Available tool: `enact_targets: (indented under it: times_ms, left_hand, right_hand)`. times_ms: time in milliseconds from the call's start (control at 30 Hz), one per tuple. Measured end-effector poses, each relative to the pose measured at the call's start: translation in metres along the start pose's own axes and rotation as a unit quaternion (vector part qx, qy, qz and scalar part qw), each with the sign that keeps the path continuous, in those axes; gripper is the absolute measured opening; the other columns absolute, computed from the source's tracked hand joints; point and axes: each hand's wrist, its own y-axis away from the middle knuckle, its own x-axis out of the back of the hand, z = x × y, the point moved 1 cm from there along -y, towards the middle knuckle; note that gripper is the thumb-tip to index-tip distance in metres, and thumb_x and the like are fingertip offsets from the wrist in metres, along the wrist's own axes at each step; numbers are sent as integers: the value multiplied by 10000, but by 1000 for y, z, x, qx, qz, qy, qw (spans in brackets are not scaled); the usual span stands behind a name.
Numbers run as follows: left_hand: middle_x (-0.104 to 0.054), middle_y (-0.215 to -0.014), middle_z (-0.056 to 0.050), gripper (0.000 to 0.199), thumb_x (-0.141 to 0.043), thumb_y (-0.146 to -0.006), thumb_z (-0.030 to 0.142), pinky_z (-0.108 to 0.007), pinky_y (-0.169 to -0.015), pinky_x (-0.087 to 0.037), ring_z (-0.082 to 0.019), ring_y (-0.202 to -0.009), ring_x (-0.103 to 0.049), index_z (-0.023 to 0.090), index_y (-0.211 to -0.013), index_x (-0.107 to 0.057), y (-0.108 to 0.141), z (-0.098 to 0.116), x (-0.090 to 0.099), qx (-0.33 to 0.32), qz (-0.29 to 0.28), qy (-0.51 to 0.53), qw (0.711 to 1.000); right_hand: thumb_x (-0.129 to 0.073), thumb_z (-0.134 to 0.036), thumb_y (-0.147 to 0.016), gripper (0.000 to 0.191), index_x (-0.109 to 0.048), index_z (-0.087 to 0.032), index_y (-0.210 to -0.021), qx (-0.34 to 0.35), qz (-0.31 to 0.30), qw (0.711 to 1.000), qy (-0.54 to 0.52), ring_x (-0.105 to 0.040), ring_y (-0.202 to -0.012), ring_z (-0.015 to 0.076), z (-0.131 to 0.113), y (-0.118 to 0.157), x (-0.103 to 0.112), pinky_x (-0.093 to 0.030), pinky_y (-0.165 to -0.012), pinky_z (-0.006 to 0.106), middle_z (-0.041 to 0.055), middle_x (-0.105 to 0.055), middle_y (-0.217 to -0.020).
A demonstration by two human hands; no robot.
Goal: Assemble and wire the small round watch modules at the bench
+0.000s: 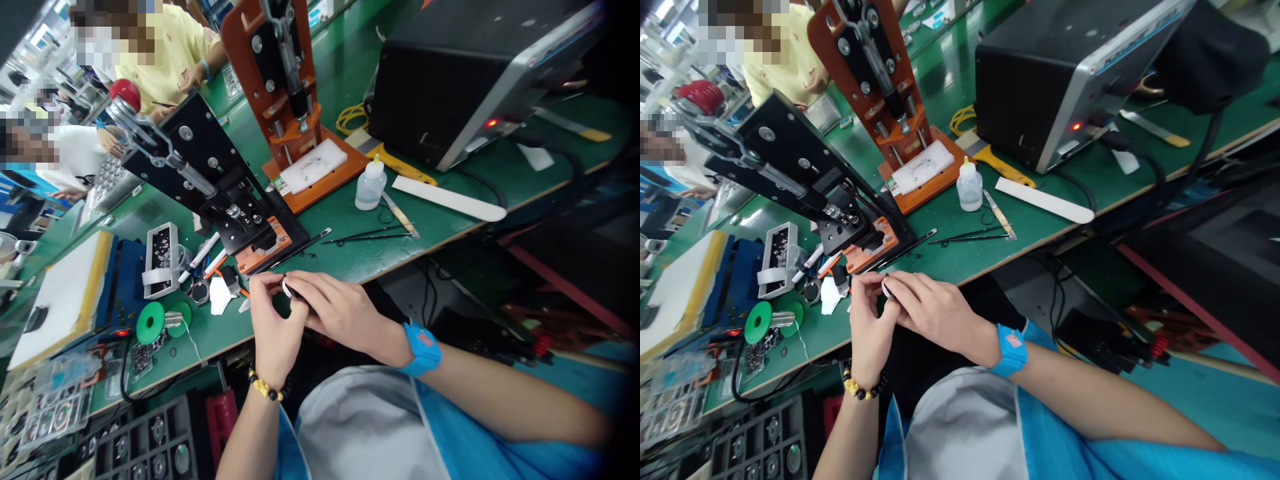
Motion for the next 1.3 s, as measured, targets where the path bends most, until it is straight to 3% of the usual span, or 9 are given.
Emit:
enact_targets:
  times_ms: [533,767,900,1067,1167,1300]
  left_hand:
    - [-589,-1043,-33,313,-601,-768,109,-361,-900,-493,-198,-961,-606,222,-1052,-534,1,2,-8,-5,35,-7,999]
    - [-632,-1045,-38,265,-682,-808,172,-338,-905,-501,-192,-963,-630,204,-1049,-576,-6,2,2,54,-5,87,995]
    - [-644,-956,-9,205,-726,-797,208,-258,-826,-490,-154,-903,-612,195,-985,-644,-19,3,19,107,-44,245,963]
    - [-662,-982,-26,219,-756,-752,255,-247,-766,-542,-160,-900,-616,172,-950,-714,-31,5,37,224,-93,424,872]
    - [-663,-946,-20,204,-763,-753,231,-249,-744,-577,-154,-868,-621,165,-944,-732,-32,4,42,241,-100,449,855]
    - [-664,-947,-13,205,-774,-774,226,-229,-714,-596,-140,-854,-624,163,-967,-744,-30,0,44,236,-101,455,853]
  right_hand:
    - [-464,-202,-1063,268,-608,-98,-1264,-21,10,1000,4,-713,-1045,248,-2,3,-11,-613,-841,371,132,-729,-1240]
    - [-534,-148,-996,285,-627,-138,-1264,-65,-24,991,-110,-717,-1094,251,8,-7,-2,-625,-910,402,88,-735,-1239]
    - [-574,-142,-981,398,-597,-198,-1375,-66,-64,970,-223,-684,-1206,212,17,-20,10,-579,-1054,370,49,-703,-1338]
    - [-614,-210,-1019,375,-615,-236,-1393,-12,-51,960,-273,-637,-1302,198,22,-31,15,-523,-1147,356,42,-673,-1407]
    - [-632,-222,-1011,372,-632,-232,-1383,5,-51,965,-259,-634,-1311,206,21,-35,9,-527,-1147,373,41,-678,-1405]
    - [-637,-233,-1003,349,-661,-223,-1352,25,-53,971,-232,-654,-1290,208,19,-39,2,-548,-1121,360,41,-692,-1389]
